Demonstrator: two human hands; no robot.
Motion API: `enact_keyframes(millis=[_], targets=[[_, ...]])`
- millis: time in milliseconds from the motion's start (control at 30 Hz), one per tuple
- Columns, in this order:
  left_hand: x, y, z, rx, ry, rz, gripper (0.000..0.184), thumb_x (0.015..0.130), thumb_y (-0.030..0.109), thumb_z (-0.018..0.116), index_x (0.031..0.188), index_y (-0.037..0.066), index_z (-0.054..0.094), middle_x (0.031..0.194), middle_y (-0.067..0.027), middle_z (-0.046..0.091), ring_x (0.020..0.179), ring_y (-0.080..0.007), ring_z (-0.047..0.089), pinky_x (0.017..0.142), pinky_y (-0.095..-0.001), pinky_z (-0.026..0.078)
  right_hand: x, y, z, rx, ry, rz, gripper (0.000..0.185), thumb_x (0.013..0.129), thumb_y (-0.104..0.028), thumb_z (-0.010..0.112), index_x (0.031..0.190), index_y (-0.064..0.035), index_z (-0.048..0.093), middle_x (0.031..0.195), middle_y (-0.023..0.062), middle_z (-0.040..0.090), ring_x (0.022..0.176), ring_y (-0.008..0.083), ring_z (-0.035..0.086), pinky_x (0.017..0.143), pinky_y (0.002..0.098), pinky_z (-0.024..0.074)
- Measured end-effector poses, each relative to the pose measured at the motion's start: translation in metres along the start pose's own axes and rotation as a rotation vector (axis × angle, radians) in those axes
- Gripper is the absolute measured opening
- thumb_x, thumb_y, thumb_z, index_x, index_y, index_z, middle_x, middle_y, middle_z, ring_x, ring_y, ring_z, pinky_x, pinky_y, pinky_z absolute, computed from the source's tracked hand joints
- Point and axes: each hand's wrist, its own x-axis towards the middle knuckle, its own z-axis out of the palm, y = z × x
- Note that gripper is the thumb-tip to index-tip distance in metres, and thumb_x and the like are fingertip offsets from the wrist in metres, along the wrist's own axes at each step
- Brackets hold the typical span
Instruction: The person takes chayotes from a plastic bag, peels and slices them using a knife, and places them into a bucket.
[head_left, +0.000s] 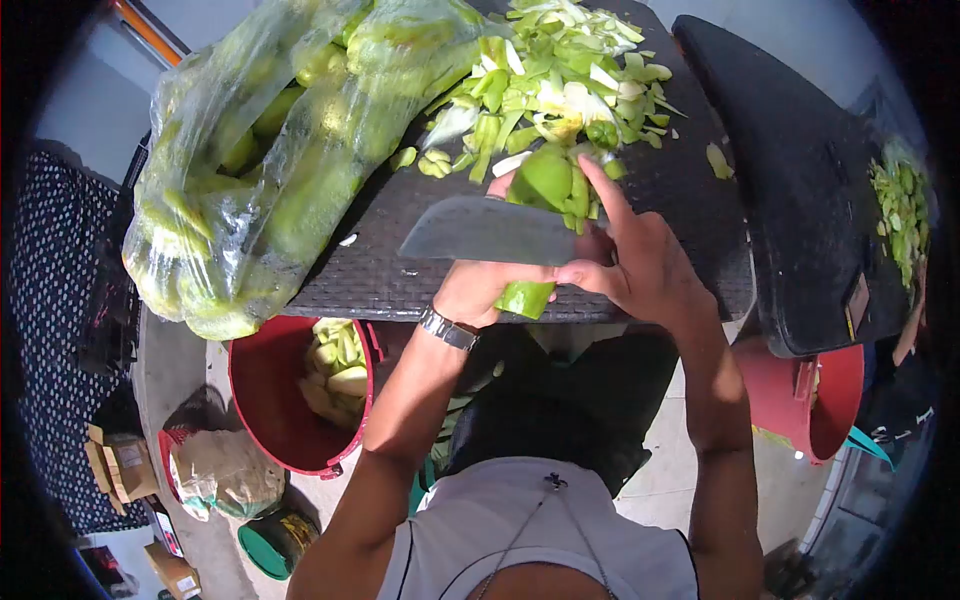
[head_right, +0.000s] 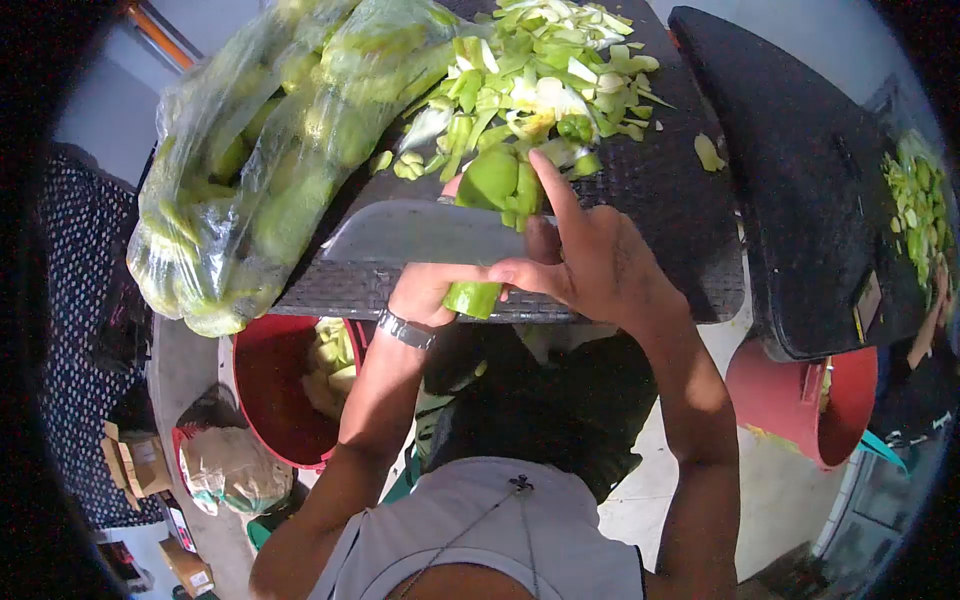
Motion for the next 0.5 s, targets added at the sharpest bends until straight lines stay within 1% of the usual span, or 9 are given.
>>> enact_keyframes(millis=[67,100,167,267,300,333,400,433,500], targets=[[-0.004,0.009,0.007,0.054,0.012,-0.104,0.096,0.067,-0.005,0.082,0.151,0.011,0.038,0.114,-0.0077,0.063,0.103,-0.0209,0.065,0.084,-0.0377,0.058,0.003,0.016,-0.001,-0.012,-0.009,-0.024,0.095,0.086,-0.052,0.079,0.149,0.0054,0.036,0.075,0.0162,0.067,0.066,0.0394,0.069,0.063,0.0468,0.0538],[-0.006,0.011,0.008,0.081,0.018,-0.155,0.095,0.067,-0.005,0.082,0.151,0.011,0.038,0.113,-0.0078,0.063,0.1,-0.0211,0.066,0.081,-0.0372,0.059,0.002,0.023,0.0,-0.026,0.009,-0.049,0.093,0.087,-0.051,0.079,0.148,0.0043,0.038,0.076,0.016,0.067,0.067,0.0386,0.069,0.063,0.0467,0.0536],[-0.008,0.01,0.005,0.072,0.018,-0.178,0.098,0.067,-0.006,0.081,0.152,0.009,0.034,0.113,-0.0093,0.063,0.093,-0.0221,0.068,0.073,-0.0368,0.059,0.004,0.034,0.002,-0.057,0.035,-0.114,0.087,0.087,-0.05,0.078,0.146,0.002,0.041,0.078,0.0156,0.068,0.067,0.037,0.068,0.062,0.0464,0.053],[-0.013,0.012,0.004,0.017,0.037,-0.166,0.102,0.068,-0.008,0.08,0.153,0.009,0.028,0.111,-0.0115,0.063,0.084,-0.0231,0.069,0.063,-0.0366,0.059,0.014,0.036,-0.001,-0.07,0.04,-0.024,0.077,0.09,-0.046,0.077,0.146,-0.0035,0.045,0.079,0.0162,0.068,0.069,0.0379,0.068,0.066,0.0457,0.054],[-0.014,0.015,0.004,-0.002,0.044,-0.157,0.103,0.068,-0.008,0.08,0.154,0.009,0.026,0.11,-0.0122,0.063,0.081,-0.0234,0.069,0.06,-0.0366,0.058,0.021,0.046,-0.002,-0.205,0.079,-0.123,0.075,0.091,-0.045,0.076,0.146,-0.0044,0.046,0.081,0.0178,0.068,0.073,0.0391,0.068,0.068,0.046,0.0546],[-0.014,0.015,0.004,0.029,0.102,-0.141,0.107,0.069,-0.009,0.079,0.156,0.012,0.021,0.109,-0.0137,0.063,0.08,-0.0229,0.069,0.061,-0.0376,0.059,0.03,0.049,-0.004,-0.339,0.106,-0.217,0.073,0.091,-0.045,0.075,0.146,-0.0054,0.046,0.082,0.0194,0.069,0.077,0.0402,0.069,0.071,0.0464,0.0551],[-0.006,0.014,-0.007,-0.024,0.065,-0.163,0.11,0.068,-0.01,0.079,0.159,0.015,0.021,0.112,-0.0142,0.062,0.078,-0.0231,0.069,0.061,-0.0377,0.059,0.038,0.03,-0.012,-0.079,-0.038,0.122,0.069,0.092,-0.043,0.074,0.144,-0.005,0.049,0.101,0.0272,0.069,0.092,0.0445,0.07,0.08,0.0467,0.0562],[-0.002,0.016,-0.011,-0.038,0.063,-0.184,0.112,0.067,-0.01,0.079,0.16,0.016,0.021,0.113,-0.0142,0.062,0.078,-0.0234,0.069,0.061,-0.0378,0.059,0.04,0.029,-0.008,-0.066,0.0,0.038,0.068,0.093,-0.044,0.073,0.143,-0.0044,0.05,0.104,0.0286,0.069,0.095,0.0448,0.07,0.082,0.0471,0.0558],[-0.005,0.016,-0.008,-0.042,0.063,-0.134,0.111,0.066,-0.01,0.079,0.159,0.015,0.025,0.114,-0.0137,0.062,0.079,-0.0238,0.069,0.061,-0.0379,0.059,0.042,0.032,0.004,-0.032,0.056,-0.121,0.067,0.093,-0.045,0.072,0.141,-0.0031,0.052,0.11,0.0313,0.068,0.099,0.0456,0.069,0.085,0.0479,0.0551]])
